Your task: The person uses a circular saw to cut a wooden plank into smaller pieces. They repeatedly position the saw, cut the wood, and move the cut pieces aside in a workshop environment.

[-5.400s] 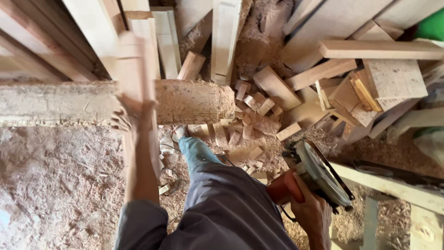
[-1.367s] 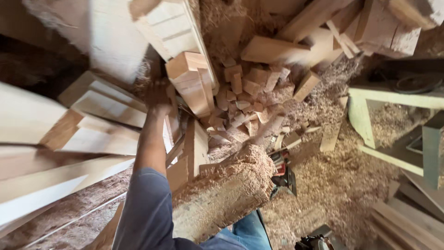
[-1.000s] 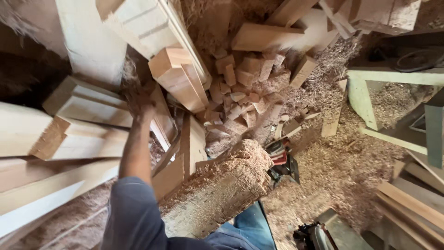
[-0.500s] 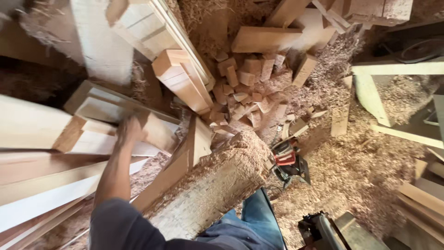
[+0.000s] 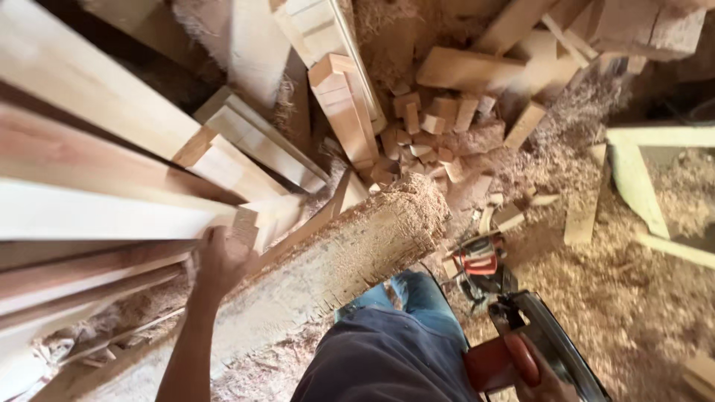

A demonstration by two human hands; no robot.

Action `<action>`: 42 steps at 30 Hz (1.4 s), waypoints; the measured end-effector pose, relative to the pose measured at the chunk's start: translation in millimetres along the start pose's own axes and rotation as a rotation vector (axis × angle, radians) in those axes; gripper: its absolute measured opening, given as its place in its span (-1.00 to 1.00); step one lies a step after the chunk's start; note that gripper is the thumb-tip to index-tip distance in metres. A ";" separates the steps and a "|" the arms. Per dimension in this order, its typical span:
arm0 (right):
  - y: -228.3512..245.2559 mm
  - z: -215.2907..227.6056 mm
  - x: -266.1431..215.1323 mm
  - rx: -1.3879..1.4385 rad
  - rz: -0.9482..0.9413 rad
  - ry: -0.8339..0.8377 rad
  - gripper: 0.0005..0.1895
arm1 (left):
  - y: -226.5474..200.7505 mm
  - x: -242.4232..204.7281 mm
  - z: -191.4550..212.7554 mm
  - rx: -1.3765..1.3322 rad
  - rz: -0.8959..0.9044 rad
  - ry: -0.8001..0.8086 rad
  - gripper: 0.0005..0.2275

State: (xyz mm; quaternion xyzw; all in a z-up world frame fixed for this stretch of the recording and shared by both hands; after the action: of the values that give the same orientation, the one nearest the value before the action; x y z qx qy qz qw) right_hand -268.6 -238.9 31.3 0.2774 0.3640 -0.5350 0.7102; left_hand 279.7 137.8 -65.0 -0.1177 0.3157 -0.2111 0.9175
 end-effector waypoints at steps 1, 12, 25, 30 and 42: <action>0.2 7.6 -4.4 -0.011 0.013 0.000 -0.31 | -19.7 -24.2 26.4 -0.038 -0.040 -0.108 -0.38; -25.7 51.9 18.6 -0.001 0.163 -0.060 -0.29 | -4.2 -376.9 138.7 -0.694 0.264 -0.780 -0.58; -97.3 49.5 37.9 0.024 0.375 -0.112 -0.32 | 108.4 -321.8 -153.0 -1.559 0.489 -0.582 -0.65; -113.1 51.4 22.7 0.024 0.278 -0.146 -0.32 | 102.6 -289.0 -141.3 -0.737 0.886 -0.286 -0.51; -74.9 70.3 -26.8 0.258 0.204 -0.318 -0.24 | -198.1 -94.3 -109.2 0.072 -0.129 0.029 0.26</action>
State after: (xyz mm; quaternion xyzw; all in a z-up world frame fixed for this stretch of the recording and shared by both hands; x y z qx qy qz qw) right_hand -329.4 -299.6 93.6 0.3135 0.1461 -0.5397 0.7676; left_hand 81.8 -2.7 -30.2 -0.1018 0.3132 -0.2827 0.9009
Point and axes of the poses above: each hand's wrist, its own x-axis towards the middle knuckle, its own z-axis out of the back of the hand, y = z × x, the point moved 8 cm from there along x, towards the middle knuckle, and after that the axes turned 8 degrees about y, right-handed, at the moved point
